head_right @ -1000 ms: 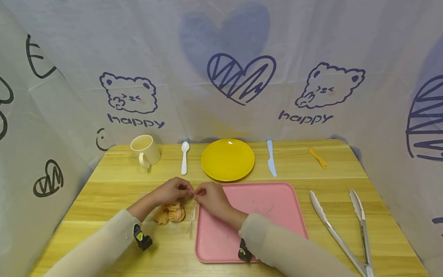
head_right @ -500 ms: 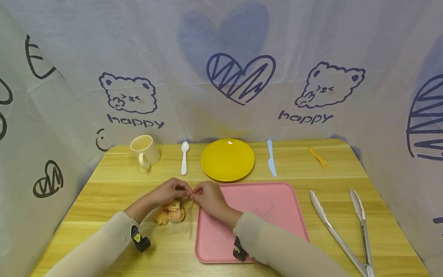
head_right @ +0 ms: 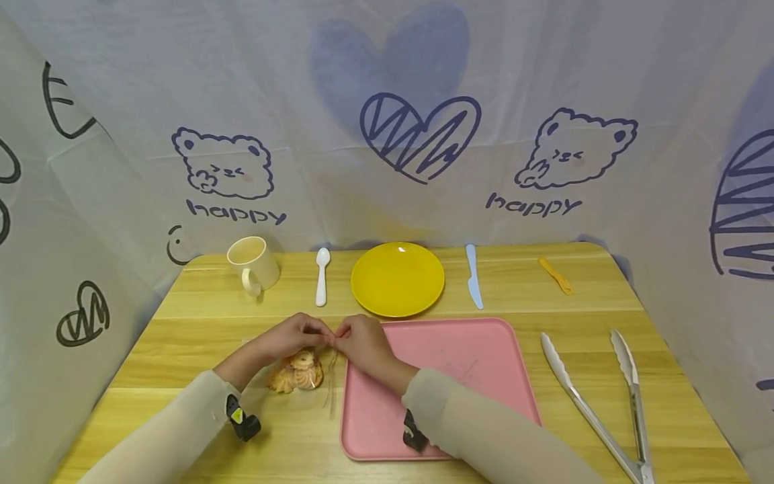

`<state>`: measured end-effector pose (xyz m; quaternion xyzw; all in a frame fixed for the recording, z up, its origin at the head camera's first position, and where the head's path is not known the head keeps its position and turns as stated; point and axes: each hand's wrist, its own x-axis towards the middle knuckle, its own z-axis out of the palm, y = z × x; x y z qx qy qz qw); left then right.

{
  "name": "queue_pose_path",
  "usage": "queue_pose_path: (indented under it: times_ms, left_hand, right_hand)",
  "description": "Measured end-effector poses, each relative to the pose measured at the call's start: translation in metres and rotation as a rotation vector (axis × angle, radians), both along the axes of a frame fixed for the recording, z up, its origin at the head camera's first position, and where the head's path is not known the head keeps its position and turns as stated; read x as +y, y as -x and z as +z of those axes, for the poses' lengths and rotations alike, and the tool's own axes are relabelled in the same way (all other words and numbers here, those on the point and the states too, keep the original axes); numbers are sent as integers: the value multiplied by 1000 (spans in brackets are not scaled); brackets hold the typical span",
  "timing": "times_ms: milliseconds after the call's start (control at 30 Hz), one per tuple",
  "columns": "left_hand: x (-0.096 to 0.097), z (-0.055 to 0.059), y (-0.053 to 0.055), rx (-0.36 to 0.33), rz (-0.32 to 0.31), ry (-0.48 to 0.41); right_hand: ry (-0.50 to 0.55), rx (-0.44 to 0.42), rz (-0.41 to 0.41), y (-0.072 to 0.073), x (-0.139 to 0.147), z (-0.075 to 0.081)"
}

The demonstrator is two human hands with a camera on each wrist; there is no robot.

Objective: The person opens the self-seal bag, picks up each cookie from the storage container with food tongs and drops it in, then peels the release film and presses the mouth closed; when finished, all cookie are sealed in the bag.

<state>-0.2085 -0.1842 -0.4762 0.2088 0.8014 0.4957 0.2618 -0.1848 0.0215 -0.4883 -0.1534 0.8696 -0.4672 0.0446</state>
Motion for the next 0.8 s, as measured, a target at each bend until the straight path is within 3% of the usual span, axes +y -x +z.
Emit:
queue_pose_path:
  times_ms: [800]
  left_hand:
    - [-2, 0, 2, -48, -8, -20]
  right_hand:
    - [-102, 88, 2, 0, -2, -1]
